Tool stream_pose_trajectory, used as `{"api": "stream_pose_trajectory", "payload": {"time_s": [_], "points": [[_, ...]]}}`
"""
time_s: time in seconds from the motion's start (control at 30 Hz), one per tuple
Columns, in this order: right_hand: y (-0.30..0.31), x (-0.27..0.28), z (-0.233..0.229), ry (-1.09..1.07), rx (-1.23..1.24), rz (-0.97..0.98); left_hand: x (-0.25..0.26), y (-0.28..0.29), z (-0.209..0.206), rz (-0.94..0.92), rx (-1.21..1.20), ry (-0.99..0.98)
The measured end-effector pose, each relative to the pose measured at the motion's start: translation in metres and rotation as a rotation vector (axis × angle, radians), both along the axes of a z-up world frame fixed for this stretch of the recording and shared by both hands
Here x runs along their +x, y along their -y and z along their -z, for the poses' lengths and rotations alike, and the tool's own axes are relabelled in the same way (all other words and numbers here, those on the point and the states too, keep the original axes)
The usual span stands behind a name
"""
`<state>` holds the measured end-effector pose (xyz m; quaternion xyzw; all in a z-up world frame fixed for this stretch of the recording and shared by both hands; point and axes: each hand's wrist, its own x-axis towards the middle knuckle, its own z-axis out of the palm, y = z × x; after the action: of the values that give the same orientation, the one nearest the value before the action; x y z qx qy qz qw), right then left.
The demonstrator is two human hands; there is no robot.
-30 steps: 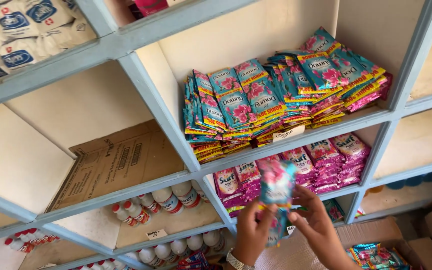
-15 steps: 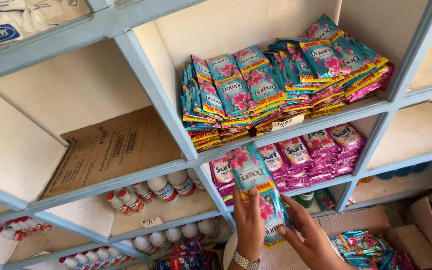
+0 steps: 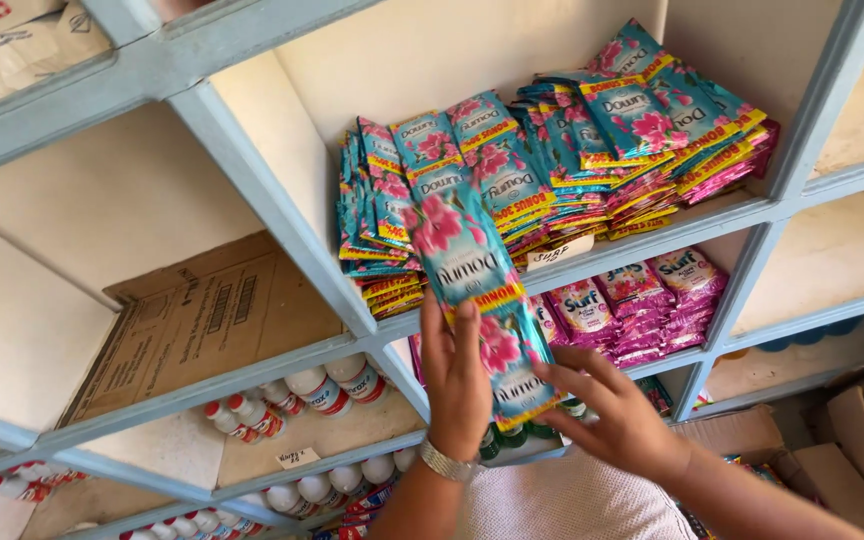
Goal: The person takes Downy fabric conditioner sachets from a cardboard box and from their lap, then places and aligns them in rows inside a cubby of a store shelf, pressing the stack to tidy it. They handle individual sachets one at a time and arrange them face-out in the compartment.
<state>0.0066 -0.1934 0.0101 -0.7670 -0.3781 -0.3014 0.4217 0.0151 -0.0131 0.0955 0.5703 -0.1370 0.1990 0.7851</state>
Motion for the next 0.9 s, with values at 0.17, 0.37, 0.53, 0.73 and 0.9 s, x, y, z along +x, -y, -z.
{"api": "stream_pose_trajectory", "payload": {"time_s": [0.17,0.37,0.53,0.73,0.9], "points": [[0.006,0.056,-0.058,0.211,-0.126,0.026,0.061,-0.01,-0.049,0.014,0.081,-0.005],[0.003,0.093,-0.113,0.236,-0.014,0.007,0.144,-0.017,-0.087,0.077,0.142,0.079],[0.018,0.112,-0.125,0.194,-0.012,-0.018,0.186,-0.011,-0.092,-0.032,0.329,0.068],[0.028,0.128,-0.139,0.252,-0.025,0.049,0.216,-0.006,-0.103,-0.2,0.572,0.157],[0.02,0.166,-0.131,0.288,-0.06,0.152,0.302,-0.023,-0.075,-0.42,0.821,0.108]]}}
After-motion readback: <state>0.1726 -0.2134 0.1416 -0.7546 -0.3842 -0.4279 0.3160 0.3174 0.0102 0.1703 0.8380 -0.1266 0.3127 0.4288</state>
